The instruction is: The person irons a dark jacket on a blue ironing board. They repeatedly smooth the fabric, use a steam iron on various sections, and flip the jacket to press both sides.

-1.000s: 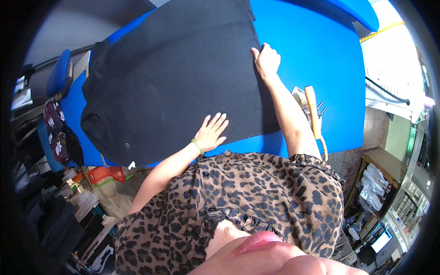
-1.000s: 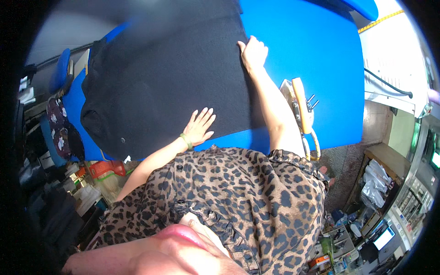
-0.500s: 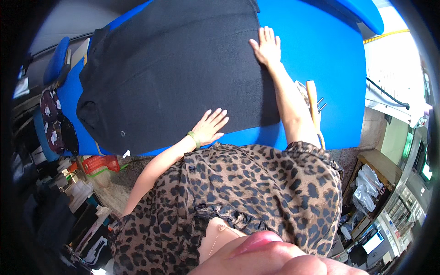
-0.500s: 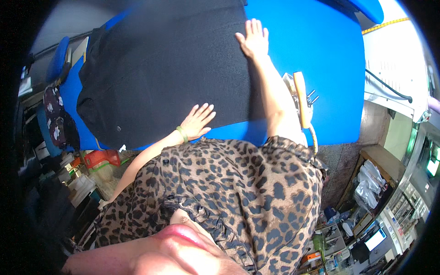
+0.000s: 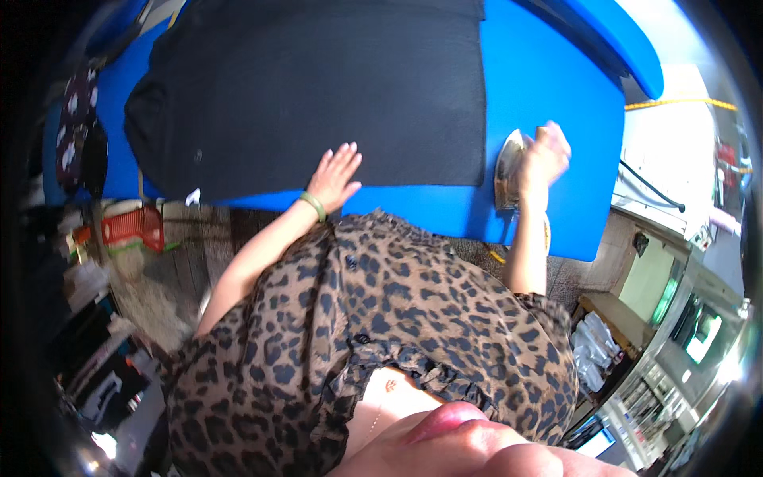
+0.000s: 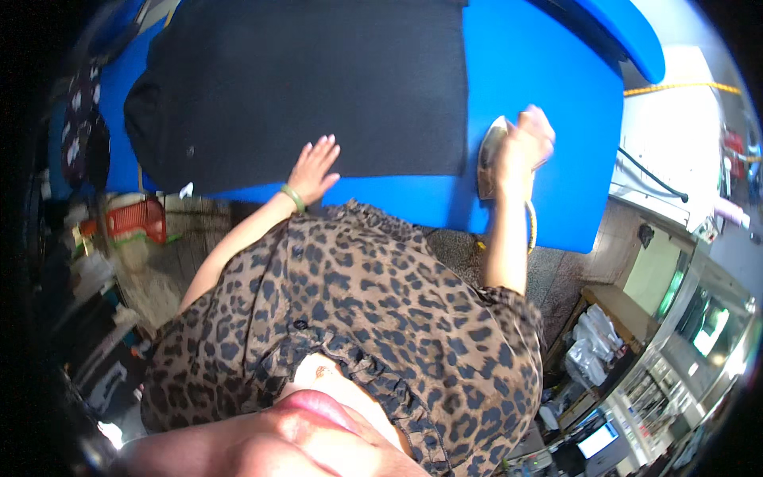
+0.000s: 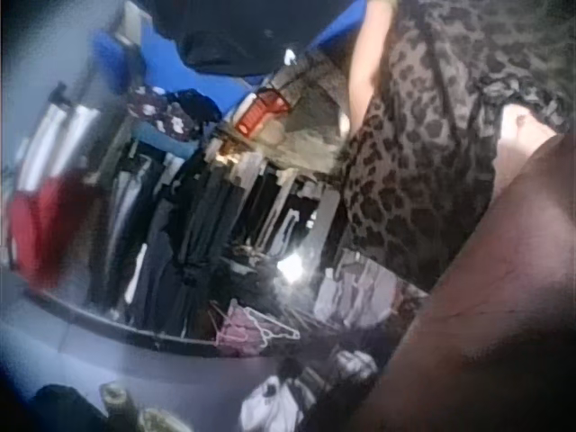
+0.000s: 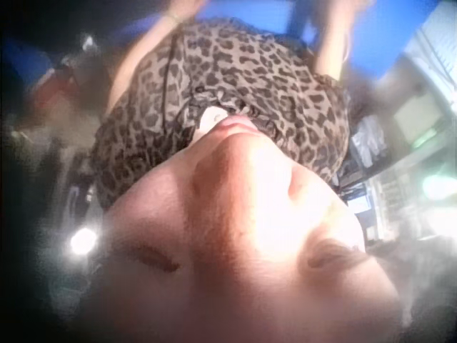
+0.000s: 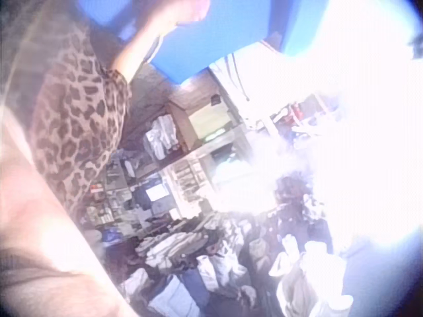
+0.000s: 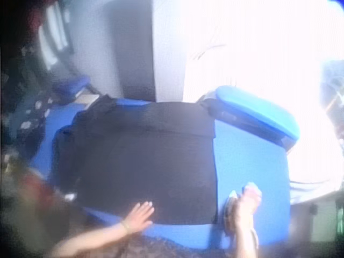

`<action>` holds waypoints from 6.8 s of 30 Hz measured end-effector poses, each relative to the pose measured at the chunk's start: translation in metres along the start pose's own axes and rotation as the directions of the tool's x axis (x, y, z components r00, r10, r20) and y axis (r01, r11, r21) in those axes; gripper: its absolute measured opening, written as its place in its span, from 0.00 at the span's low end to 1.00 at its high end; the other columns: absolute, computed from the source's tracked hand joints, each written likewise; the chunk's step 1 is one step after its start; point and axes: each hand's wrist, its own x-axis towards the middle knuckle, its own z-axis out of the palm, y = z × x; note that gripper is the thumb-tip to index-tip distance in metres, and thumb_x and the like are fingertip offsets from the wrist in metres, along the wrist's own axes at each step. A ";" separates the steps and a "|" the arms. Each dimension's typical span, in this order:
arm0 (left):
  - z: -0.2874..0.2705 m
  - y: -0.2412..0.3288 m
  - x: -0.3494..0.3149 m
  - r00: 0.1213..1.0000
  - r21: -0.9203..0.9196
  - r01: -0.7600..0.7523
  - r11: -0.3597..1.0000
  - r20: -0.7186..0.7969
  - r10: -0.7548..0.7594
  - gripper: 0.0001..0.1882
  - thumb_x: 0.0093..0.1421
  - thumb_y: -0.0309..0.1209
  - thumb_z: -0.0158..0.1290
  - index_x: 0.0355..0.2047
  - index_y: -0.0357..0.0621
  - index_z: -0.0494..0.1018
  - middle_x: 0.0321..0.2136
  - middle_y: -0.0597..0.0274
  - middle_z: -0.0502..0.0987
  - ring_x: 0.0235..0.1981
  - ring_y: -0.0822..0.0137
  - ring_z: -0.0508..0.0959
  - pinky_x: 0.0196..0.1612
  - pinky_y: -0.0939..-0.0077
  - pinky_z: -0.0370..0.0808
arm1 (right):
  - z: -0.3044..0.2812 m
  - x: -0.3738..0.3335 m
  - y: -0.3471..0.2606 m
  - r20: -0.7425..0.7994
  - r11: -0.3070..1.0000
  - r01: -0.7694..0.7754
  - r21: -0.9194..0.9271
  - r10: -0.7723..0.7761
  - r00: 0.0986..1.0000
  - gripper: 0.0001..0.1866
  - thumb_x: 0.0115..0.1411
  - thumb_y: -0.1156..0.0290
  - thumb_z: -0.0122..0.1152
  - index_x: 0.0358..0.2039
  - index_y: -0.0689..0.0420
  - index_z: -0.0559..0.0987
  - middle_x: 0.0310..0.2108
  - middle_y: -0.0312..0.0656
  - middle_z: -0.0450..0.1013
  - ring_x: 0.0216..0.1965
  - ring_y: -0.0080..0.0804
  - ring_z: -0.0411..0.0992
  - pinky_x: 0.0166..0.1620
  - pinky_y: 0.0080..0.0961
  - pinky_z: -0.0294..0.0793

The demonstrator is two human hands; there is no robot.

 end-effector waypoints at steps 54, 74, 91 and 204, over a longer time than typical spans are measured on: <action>-0.004 -0.265 -0.094 -0.112 -0.648 0.726 0.230 -0.442 -0.890 0.14 0.57 0.38 0.47 0.40 0.45 0.71 0.34 0.48 0.76 0.38 0.46 0.75 0.40 0.52 0.70 | -0.026 -0.003 -0.247 0.925 0.699 -0.609 0.376 -0.242 0.293 0.51 0.50 0.50 0.63 0.57 0.75 0.46 0.18 0.37 0.67 0.19 0.20 0.65 0.23 0.18 0.66; -0.055 -0.212 -0.003 0.631 -0.080 0.599 0.797 -0.565 -0.531 0.20 0.60 0.29 0.44 0.53 0.60 0.65 0.60 0.74 0.55 0.62 0.67 0.52 0.60 0.54 0.50 | 0.016 0.067 -0.336 0.893 0.821 -0.418 0.389 -0.225 0.389 0.25 0.57 0.52 0.53 0.29 0.68 0.73 0.16 0.39 0.67 0.17 0.23 0.66 0.21 0.24 0.66; -0.019 -0.186 -0.127 0.070 -0.528 0.768 0.363 -0.494 -0.867 0.14 0.61 0.39 0.44 0.40 0.45 0.72 0.33 0.46 0.76 0.36 0.47 0.75 0.38 0.54 0.72 | 0.015 0.029 -0.496 0.653 0.645 -0.111 0.756 -0.733 0.189 0.26 0.53 0.46 0.58 0.23 0.61 0.77 0.12 0.36 0.68 0.14 0.21 0.67 0.19 0.21 0.65; -0.003 -0.125 -0.001 0.894 0.269 -0.339 0.902 -0.207 0.398 0.09 0.49 0.27 0.50 0.33 0.45 0.70 0.34 0.64 0.71 0.37 0.68 0.71 0.37 0.77 0.68 | 0.047 0.008 -0.171 0.841 0.748 -0.431 0.505 -0.314 0.441 0.33 0.55 0.40 0.49 0.30 0.64 0.73 0.13 0.33 0.62 0.14 0.20 0.61 0.17 0.21 0.60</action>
